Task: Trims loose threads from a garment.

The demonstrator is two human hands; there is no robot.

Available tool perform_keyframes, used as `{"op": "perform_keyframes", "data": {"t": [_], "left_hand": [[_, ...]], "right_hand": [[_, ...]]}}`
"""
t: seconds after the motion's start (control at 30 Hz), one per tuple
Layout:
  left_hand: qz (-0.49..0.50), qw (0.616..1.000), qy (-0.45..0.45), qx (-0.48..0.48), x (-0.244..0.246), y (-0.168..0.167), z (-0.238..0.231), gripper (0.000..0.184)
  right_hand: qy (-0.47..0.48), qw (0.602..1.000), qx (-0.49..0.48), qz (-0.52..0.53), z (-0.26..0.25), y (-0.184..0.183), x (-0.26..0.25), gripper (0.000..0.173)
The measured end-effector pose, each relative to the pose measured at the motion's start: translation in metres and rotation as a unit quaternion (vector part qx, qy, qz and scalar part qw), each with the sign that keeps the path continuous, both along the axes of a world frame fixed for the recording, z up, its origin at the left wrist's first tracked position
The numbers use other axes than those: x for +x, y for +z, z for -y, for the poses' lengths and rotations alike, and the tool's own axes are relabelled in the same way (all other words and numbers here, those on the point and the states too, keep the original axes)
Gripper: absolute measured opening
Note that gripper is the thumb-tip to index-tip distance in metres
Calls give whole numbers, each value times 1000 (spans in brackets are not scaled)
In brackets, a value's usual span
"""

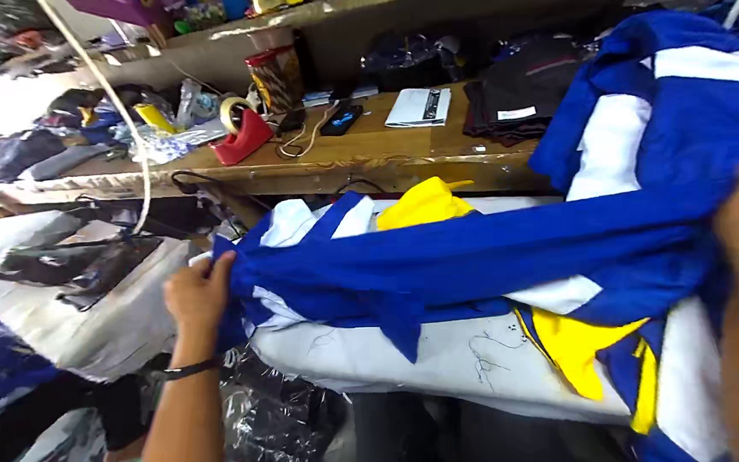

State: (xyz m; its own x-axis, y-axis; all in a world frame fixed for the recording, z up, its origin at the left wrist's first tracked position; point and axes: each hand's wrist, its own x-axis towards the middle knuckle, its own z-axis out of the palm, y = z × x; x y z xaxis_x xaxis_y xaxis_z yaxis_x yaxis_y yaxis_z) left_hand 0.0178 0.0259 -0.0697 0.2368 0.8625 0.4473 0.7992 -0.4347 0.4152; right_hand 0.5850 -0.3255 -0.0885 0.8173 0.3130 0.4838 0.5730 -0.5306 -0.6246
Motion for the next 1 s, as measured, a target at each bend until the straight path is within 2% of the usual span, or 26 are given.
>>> {"op": "perform_keyframes", "data": {"t": [0.1,0.17,0.23,0.3,0.37,0.4,0.47,0.53,0.6,0.67,0.73,0.83,0.9,1.0], "left_hand": [[-99,993,20,-68,4,-54,-24,62],[-125,987,30,-94,10,-64,-23,62],[-119,990,25,-76,11,-62,-24,59],[-105,994,7,-12,11,-54,-22,61],[-81,994,-26,73,23,-33,-7,64],[-60,990,-59,110,35,-19,4,59],[-9,978,-154,138,75,9,35,49],[33,949,-286,130,131,30,79,41],[45,908,-404,98,195,35,127,32],[25,874,-482,56,260,25,165,25],[-11,858,-512,23,318,1,187,21],[-46,865,-495,64,377,-40,194,19],[-69,868,-482,94,393,-56,194,16],[-80,873,-465,119,396,-66,191,12]], "right_hand": [[9,997,-55,-52,2,-3,-29,49],[3,995,-88,-52,12,-6,-29,43],[-27,992,-120,-38,21,2,-35,45],[-43,992,-118,-15,30,18,-43,52],[-4,997,-74,31,33,35,-51,48],[48,997,-39,43,29,43,-55,40],[178,984,16,7,16,53,-62,30],[284,951,83,-93,-2,50,-67,21],[340,906,149,-203,-12,38,-69,12],[358,874,187,-270,-17,21,-67,8],[340,866,206,-304,-18,2,-62,13],[302,878,201,-313,-16,-11,-57,17],[299,878,203,-313,-15,-12,-53,17],[315,859,209,-345,-15,-18,-47,20]]}}
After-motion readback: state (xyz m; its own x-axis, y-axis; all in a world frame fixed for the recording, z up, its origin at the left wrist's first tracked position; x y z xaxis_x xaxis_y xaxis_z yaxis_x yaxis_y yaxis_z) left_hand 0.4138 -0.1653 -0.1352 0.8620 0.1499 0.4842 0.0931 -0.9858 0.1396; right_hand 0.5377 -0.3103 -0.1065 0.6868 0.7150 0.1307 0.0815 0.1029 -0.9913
